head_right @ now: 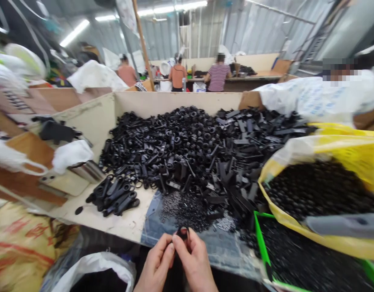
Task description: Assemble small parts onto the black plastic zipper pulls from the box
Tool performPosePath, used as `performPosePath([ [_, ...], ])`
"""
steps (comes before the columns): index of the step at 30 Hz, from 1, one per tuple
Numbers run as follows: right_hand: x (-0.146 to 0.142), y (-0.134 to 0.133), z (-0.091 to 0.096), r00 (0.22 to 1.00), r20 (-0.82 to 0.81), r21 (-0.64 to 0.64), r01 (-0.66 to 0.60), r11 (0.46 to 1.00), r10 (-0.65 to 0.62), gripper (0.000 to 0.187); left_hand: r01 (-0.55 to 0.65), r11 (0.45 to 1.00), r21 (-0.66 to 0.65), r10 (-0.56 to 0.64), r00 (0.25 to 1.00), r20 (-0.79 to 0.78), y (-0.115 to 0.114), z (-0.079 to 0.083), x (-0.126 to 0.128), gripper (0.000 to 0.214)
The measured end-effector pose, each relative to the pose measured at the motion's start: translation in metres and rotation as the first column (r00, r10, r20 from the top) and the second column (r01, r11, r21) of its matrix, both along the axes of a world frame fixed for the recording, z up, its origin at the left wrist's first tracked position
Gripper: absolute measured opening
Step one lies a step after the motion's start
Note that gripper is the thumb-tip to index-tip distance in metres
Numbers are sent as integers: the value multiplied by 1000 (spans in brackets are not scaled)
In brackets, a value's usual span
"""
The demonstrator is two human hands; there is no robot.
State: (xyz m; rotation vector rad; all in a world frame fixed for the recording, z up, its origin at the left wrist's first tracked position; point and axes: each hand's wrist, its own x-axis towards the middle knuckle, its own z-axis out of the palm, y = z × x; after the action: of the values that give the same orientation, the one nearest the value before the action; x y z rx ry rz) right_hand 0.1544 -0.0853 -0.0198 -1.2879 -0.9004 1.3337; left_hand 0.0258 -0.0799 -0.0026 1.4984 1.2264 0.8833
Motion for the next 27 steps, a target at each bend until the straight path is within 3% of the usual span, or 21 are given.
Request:
performPosePath([
  [3, 2, 9, -5, 999, -15, 1, -51, 999, 51, 59, -131, 988, 82, 141, 981, -131, 22, 7, -28, 35],
  [5, 5, 16, -1, 999, 13, 5, -52, 999, 52, 66, -291, 891, 347, 391, 881, -265, 40, 18, -55, 27],
  [8, 9, 31, 15, 982, 157, 43, -118, 992, 110, 59, -225, 680, 698, 660, 603, -448, 63, 30, -91, 17],
  [10, 11, 44, 29, 945, 295, 94, -177, 980, 143, 51, -111, 645, 756, 722, 412, -555, 73, 26, -105, 13],
  [12, 12, 61, 41, 893, 432, 155, -210, 965, 125, 43, -10, 661, 750, 709, 333, -621, 78, 16, -112, 13],
  [16, 21, 98, 54, 812, 583, 229, -177, 957, 11, 33, 34, 690, 723, 684, 296, -667, 82, -1, -116, 14],
  [22, 55, 158, 66, 662, 716, 300, -6, 954, -221, 31, 13, 681, 732, 686, 340, -644, 89, -2, -119, 13],
  [27, 69, 193, 82, 549, 815, 249, -49, 967, -182, 18, 14, 619, 786, 701, 441, -560, 88, 0, -110, 16],
])
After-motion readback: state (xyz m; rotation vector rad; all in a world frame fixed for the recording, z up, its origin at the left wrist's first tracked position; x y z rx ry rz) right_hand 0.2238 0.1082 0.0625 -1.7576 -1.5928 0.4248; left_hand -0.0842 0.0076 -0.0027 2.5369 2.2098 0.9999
